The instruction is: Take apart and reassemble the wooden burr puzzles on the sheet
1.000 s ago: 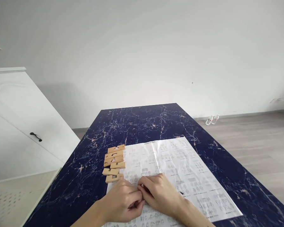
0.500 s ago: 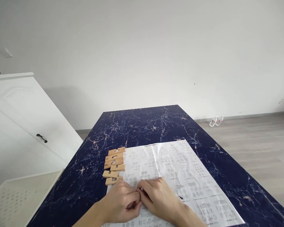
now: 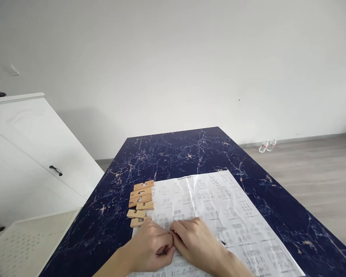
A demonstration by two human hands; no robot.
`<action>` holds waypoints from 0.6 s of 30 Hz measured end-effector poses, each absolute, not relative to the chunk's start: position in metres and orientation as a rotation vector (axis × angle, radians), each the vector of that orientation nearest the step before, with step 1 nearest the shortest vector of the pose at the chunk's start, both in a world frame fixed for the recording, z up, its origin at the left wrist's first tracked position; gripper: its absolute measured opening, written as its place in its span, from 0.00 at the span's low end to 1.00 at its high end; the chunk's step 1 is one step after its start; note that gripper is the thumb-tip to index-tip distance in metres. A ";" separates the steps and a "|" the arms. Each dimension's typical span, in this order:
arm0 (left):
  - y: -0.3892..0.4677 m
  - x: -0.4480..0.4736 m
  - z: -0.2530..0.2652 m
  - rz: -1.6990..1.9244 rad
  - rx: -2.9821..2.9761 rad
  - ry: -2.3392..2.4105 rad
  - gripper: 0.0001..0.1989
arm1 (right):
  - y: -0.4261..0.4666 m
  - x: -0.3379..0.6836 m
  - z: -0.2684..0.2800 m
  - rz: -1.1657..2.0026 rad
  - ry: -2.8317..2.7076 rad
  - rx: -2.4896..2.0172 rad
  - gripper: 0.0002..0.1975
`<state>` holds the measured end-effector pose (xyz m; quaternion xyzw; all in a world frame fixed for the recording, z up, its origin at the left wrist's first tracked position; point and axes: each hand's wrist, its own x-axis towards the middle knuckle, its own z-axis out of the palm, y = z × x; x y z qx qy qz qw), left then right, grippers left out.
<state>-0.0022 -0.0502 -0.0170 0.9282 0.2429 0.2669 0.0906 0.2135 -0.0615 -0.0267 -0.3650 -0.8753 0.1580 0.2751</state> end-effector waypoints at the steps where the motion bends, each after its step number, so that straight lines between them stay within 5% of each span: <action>1: -0.050 -0.002 -0.016 0.788 2.752 0.724 0.11 | -0.061 0.214 -0.027 0.425 -2.350 -0.983 0.10; 18: -0.050 0.001 -0.012 0.799 2.740 0.736 0.13 | -0.060 0.215 -0.028 0.357 -2.378 -0.991 0.09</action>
